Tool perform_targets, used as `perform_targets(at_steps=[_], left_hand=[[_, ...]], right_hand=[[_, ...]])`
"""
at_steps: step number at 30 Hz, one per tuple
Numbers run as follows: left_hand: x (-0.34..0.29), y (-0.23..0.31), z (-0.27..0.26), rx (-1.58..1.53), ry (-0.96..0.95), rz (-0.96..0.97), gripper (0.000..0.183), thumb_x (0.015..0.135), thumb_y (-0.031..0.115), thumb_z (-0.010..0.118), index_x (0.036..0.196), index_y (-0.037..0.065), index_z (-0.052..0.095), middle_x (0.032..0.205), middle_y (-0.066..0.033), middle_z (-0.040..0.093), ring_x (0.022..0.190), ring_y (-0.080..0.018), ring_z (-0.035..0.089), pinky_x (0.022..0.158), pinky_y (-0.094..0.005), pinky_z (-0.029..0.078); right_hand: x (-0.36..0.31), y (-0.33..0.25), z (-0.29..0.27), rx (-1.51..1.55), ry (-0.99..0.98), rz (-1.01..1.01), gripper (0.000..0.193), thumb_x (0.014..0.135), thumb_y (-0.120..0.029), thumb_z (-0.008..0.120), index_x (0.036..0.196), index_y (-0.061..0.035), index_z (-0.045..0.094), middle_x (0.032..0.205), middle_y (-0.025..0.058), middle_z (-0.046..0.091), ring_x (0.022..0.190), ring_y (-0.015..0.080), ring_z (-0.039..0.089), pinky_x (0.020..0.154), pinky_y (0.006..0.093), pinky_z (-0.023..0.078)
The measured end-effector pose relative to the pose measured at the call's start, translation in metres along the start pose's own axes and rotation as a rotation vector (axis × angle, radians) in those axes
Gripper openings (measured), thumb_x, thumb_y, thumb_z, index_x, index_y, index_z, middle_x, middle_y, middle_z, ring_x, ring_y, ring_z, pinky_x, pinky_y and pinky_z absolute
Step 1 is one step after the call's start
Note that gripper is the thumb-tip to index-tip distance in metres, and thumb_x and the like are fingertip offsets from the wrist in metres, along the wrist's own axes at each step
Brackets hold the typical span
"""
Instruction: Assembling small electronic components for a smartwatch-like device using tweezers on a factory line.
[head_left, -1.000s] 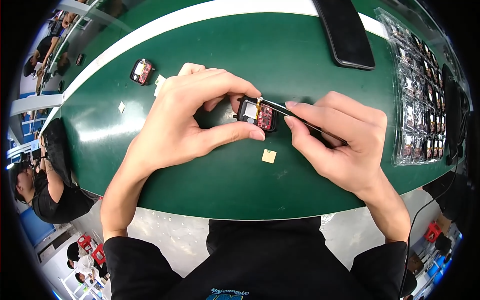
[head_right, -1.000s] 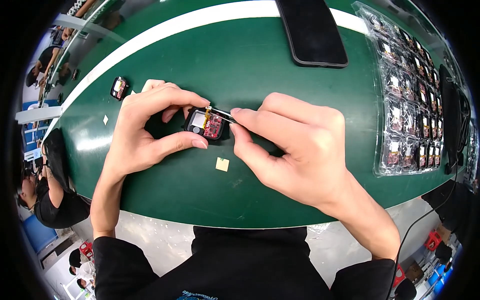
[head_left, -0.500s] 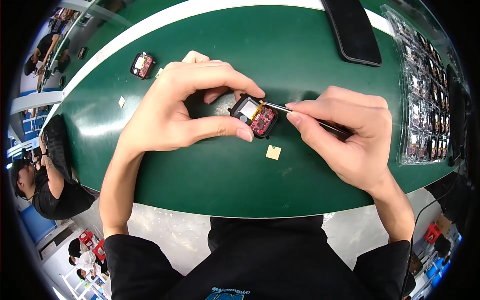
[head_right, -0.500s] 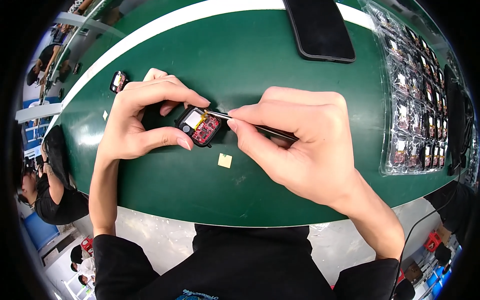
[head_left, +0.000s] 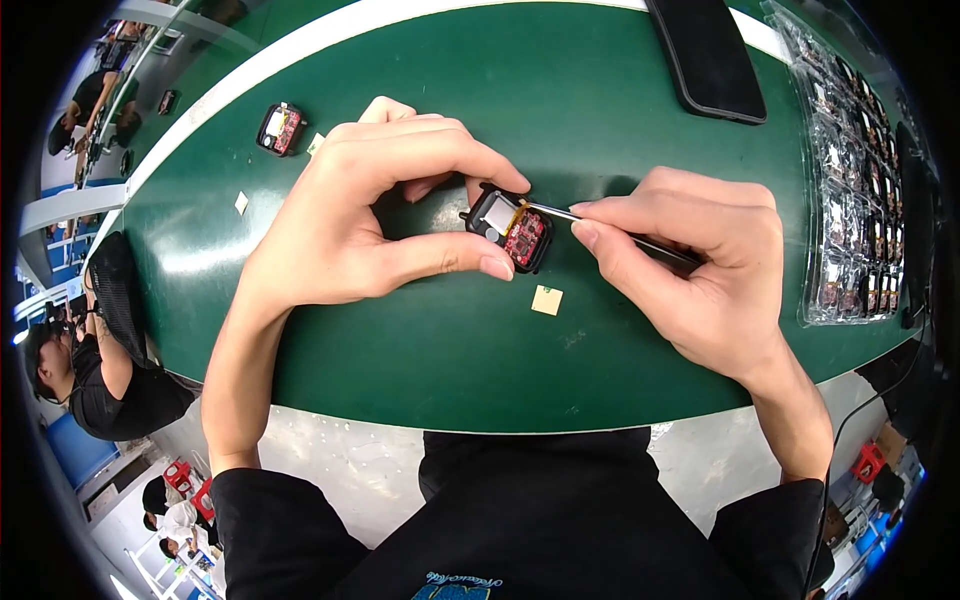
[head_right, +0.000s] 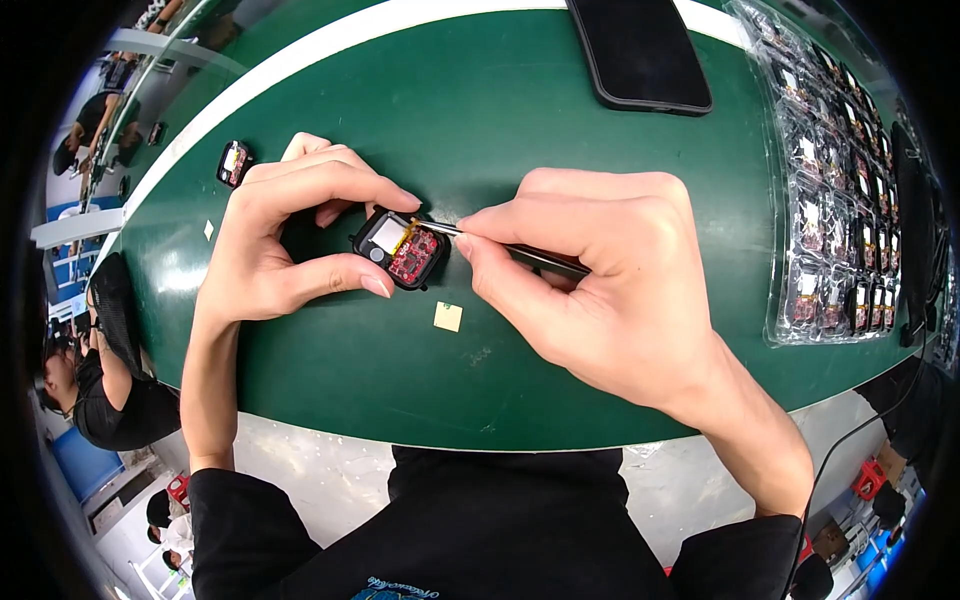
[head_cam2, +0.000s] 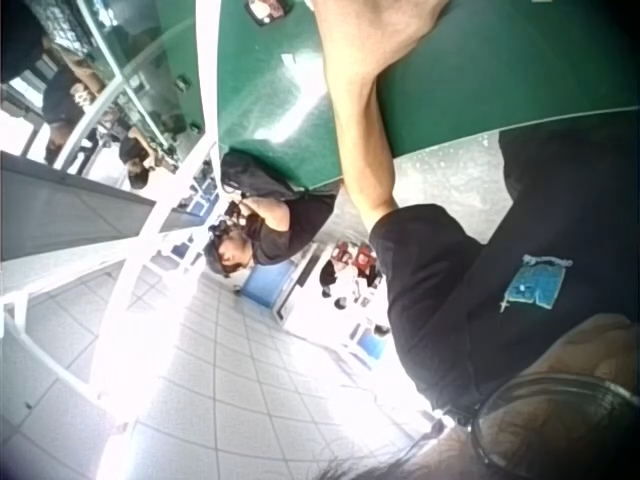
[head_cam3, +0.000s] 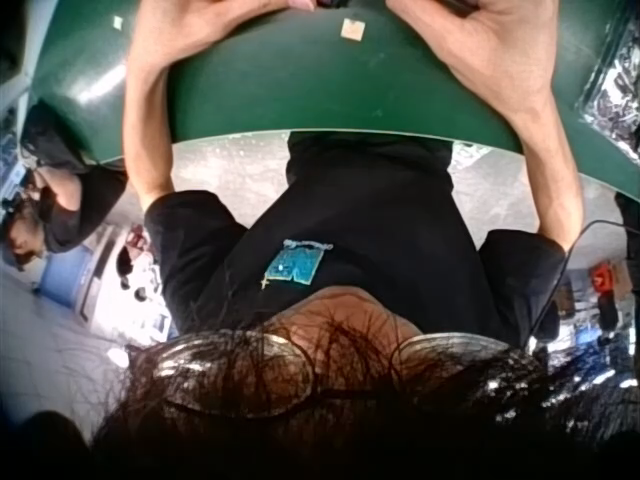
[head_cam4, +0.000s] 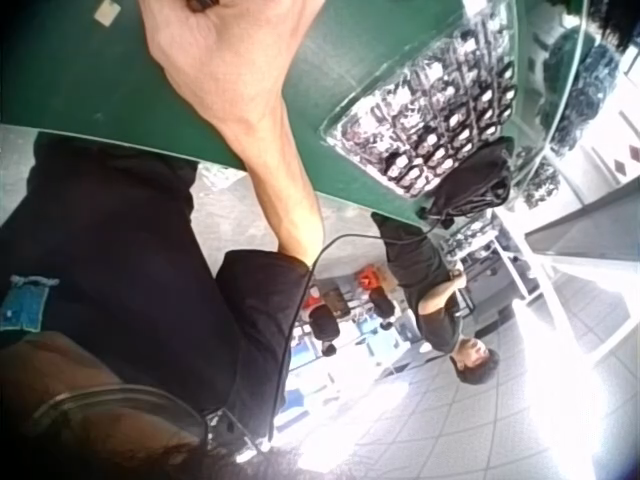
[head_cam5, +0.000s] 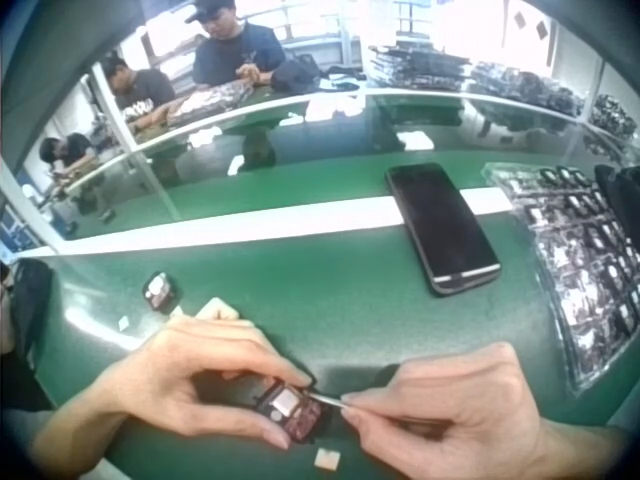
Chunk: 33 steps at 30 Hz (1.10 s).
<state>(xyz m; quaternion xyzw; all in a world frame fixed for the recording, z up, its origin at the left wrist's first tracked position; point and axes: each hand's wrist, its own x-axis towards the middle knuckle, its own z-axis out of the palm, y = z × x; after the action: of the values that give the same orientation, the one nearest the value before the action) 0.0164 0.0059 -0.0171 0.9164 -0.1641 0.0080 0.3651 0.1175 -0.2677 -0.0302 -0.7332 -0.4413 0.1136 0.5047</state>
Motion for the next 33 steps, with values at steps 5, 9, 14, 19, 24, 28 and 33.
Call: perform_targets(at_steps=[5,9,14,19,24,28,33], left_hand=[[0.0014,0.0012,-0.0001,0.007,-0.01,0.006,0.06,0.07,0.036,0.104,0.119,0.007,0.085,0.099,-0.0013,0.079,0.077,-0.0144,0.053,0.08,-0.0313,0.04],[0.0046,0.0067,-0.0015,-0.003,-0.028,-0.019,0.056,0.072,0.034,0.103,0.118,0.006,0.085,0.099,-0.0023,0.08,0.079,-0.0162,0.058,0.083,-0.0327,0.042],[0.0033,0.0013,-0.001,0.051,-0.034,0.078,0.054,0.074,0.032,0.102,0.116,0.004,0.083,0.101,-0.0045,0.081,0.088,-0.0206,0.069,0.091,-0.0359,0.044],[0.0031,0.0016,-0.0017,0.056,-0.048,0.09,0.054,0.075,0.031,0.101,0.117,0.004,0.082,0.103,-0.0056,0.082,0.092,-0.0219,0.072,0.094,-0.0373,0.045],[0.0034,0.0019,-0.0005,0.04,-0.044,0.079,0.054,0.074,0.031,0.101,0.116,0.004,0.082,0.103,-0.0055,0.082,0.092,-0.022,0.072,0.095,-0.0375,0.046],[0.0044,0.0024,-0.0016,0.06,-0.063,0.059,0.053,0.074,0.032,0.101,0.115,0.003,0.083,0.103,-0.0053,0.082,0.093,-0.022,0.072,0.094,-0.0374,0.045],[0.0056,0.0046,-0.0018,0.058,-0.055,0.044,0.053,0.073,0.033,0.102,0.115,0.005,0.084,0.101,-0.0035,0.081,0.088,-0.0191,0.069,0.09,-0.0351,0.044]], right_hand=[[-0.0004,0.0016,-0.0008,-0.007,-0.005,-0.008,0.013,0.089,0.003,0.085,0.102,0.0015,0.087,0.069,0.0057,0.068,0.058,0.0102,0.057,0.053,0.0281,0.036],[0.0,0.0003,-0.0018,-0.021,-0.008,-0.004,0.014,0.088,0.004,0.085,0.101,0.0012,0.087,0.068,0.0054,0.068,0.057,0.0101,0.056,0.053,0.0282,0.036],[0.0003,-0.0003,0.0005,-0.035,-0.003,-0.021,0.014,0.088,0.005,0.084,0.101,0.0013,0.087,0.068,0.0053,0.067,0.057,0.0101,0.056,0.053,0.0282,0.036],[0.0,-0.0002,-0.0002,-0.047,-0.003,-0.029,0.015,0.087,0.006,0.084,0.102,0.0021,0.087,0.069,0.0056,0.068,0.057,0.0102,0.056,0.052,0.0279,0.037],[-0.002,0.0025,0.0013,-0.03,0.005,-0.047,0.016,0.087,0.006,0.084,0.102,0.0019,0.087,0.068,0.0058,0.068,0.056,0.01,0.057,0.052,0.028,0.037],[-0.0014,0.0005,0.001,-0.045,-0.005,-0.04,0.016,0.087,0.006,0.084,0.102,0.0014,0.087,0.068,0.0058,0.068,0.055,0.01,0.056,0.052,0.028,0.037],[-0.0028,0.0033,0.0014,-0.051,0.017,-0.073,0.016,0.087,0.007,0.083,0.102,0.0015,0.087,0.068,0.006,0.068,0.054,0.0103,0.056,0.05,0.0279,0.036]])
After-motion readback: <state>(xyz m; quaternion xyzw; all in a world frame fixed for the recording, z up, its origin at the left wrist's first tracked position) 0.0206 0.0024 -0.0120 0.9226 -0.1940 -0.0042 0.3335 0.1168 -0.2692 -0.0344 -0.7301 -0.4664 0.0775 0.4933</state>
